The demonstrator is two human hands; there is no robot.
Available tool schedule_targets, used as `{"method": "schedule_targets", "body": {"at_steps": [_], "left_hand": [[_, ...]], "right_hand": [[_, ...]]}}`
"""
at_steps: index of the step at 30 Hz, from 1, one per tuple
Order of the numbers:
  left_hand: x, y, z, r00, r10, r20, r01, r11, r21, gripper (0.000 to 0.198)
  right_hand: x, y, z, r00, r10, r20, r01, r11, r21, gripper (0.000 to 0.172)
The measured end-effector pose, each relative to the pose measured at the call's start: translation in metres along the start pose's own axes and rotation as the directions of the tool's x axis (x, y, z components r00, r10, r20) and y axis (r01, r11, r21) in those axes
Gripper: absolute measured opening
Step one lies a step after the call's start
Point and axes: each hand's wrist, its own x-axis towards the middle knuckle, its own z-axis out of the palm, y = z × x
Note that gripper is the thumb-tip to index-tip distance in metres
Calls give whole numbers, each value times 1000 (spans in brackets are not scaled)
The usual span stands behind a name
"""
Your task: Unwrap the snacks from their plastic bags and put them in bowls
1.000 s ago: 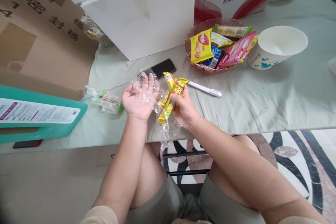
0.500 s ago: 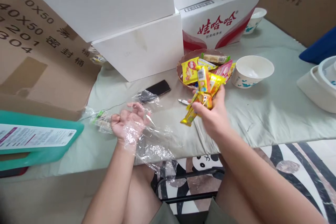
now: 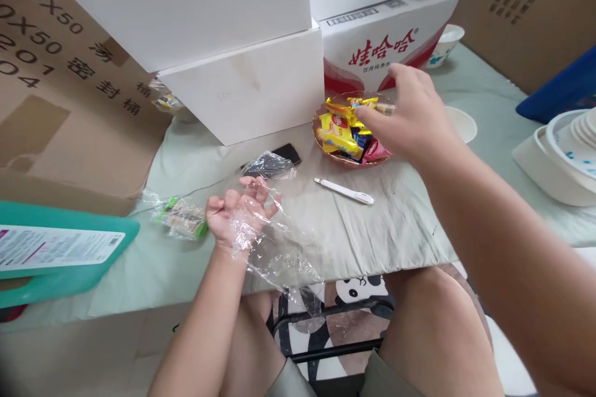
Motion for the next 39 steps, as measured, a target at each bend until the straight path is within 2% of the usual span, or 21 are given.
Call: {"method": "schedule_targets", "body": {"at_steps": [1,3,5,8,10,13,14,17,18,20,23,27,29,32,35,39], "left_hand": [[-1,1,0,1000,4,-1,-4,1000,8,56],[-3,2,-1,1000,-6,27,6,1000,5,58],[-4,2,-2,997,-29,74,29,1000,-5,60],[-6,1,-7,994,-47,100,43,998,40,62],[-8,1,-11,996,-44,78,36,994,101,63],[-10,2,-19,999,-17,37,11,987,161,65],[-10,2,-21,999,-6,32,1,987,161,65],[-11,4,-27,999,20,50,-26,993,113,66],[-11,5,-28,998,26,62,-31,996,83,65],[-10,9,-28,996,33,77,-35,999,19,59],[-6,16,-27,998,48,37,-47,999,-9,48],[0,23,-28,994,48,-98,-24,971,237,30],[2,23,-28,990,26,-139,33,914,405,21],[2,18,-30,981,14,-192,102,808,580,22],[1,13,-31,976,43,-215,110,751,651,22],[1,9,-33,985,65,-158,60,734,676,22]], "right_hand": [[-18,-7,2,997,71,-15,-71,997,24,49],[-59,-19,13,994,105,16,-105,954,282,41],[-97,-24,32,993,71,90,-102,901,422,37],[-137,-20,61,964,-4,266,-128,870,477,45],[-150,-15,74,923,-54,380,-151,859,489,57],[-154,-9,85,852,-108,512,-189,849,493,70],[-153,-8,87,834,-109,540,-201,853,481,66],[-146,-9,91,783,-71,618,-253,871,420,28],[-144,-10,91,776,-48,629,-283,864,416,20],[-138,-10,91,800,25,600,-364,815,451,19],[-130,-6,85,859,190,476,-458,699,549,20],[-121,4,76,886,331,325,-464,651,601,23],[-117,9,74,889,371,269,-453,624,637,24],[-110,15,73,874,431,224,-452,551,702,25],[-105,21,71,864,472,175,-438,532,725,24],[-102,23,69,873,470,131,-419,584,695,17]]}}
